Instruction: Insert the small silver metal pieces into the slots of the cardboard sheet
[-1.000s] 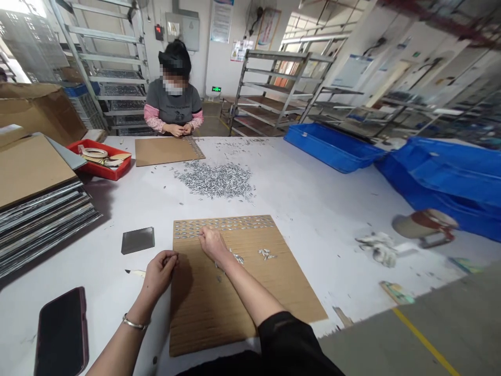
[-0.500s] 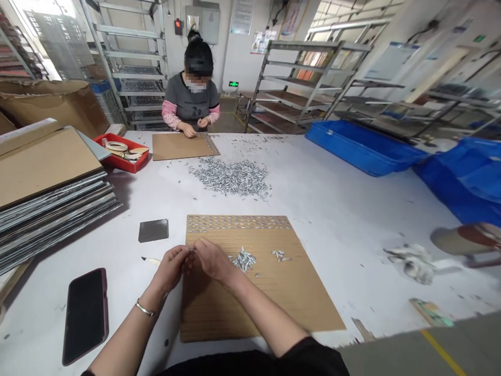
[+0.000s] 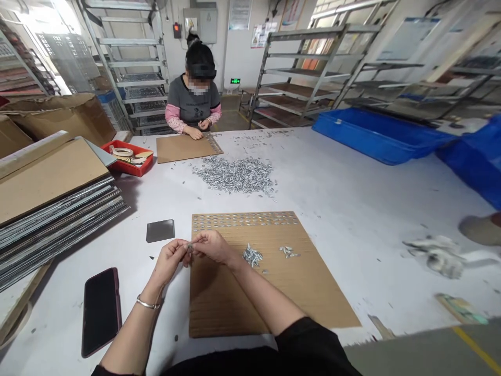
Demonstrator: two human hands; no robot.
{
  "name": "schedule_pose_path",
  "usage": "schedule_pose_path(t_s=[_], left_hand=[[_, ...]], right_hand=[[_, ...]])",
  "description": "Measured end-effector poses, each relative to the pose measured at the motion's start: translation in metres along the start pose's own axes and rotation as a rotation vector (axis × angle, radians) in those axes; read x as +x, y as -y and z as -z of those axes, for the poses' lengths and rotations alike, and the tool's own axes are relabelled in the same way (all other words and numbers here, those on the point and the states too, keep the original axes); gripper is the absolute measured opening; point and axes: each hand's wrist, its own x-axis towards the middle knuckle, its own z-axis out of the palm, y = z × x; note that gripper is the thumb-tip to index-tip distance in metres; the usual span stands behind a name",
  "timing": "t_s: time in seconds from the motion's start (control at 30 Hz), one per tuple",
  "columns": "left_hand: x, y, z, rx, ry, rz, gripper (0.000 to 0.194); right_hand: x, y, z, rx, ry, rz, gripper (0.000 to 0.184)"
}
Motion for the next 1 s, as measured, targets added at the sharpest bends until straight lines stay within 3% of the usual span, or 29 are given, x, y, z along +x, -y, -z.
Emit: schedule_pose_path(t_s=[0.17, 0.63, 1.0], left_hand=[[-0.001, -0.009, 0.005, 0.035, 0.003, -0.034, 0.034], [-0.003, -0.014, 0.008, 0.039, -0.044, -0.079, 0.034], [0.001, -0.011, 0.018, -0.011, -0.161, -0.081, 0.035]], right_hand=[[0.007, -0.005, -0.003, 0.098, 0.033, 0.013, 0.028], [0.012, 0.006, -0.022, 0.085, -0.029, 0.05, 0.021], [0.019, 0.014, -0.025, 0.082, 0.027, 0.033, 0.038]])
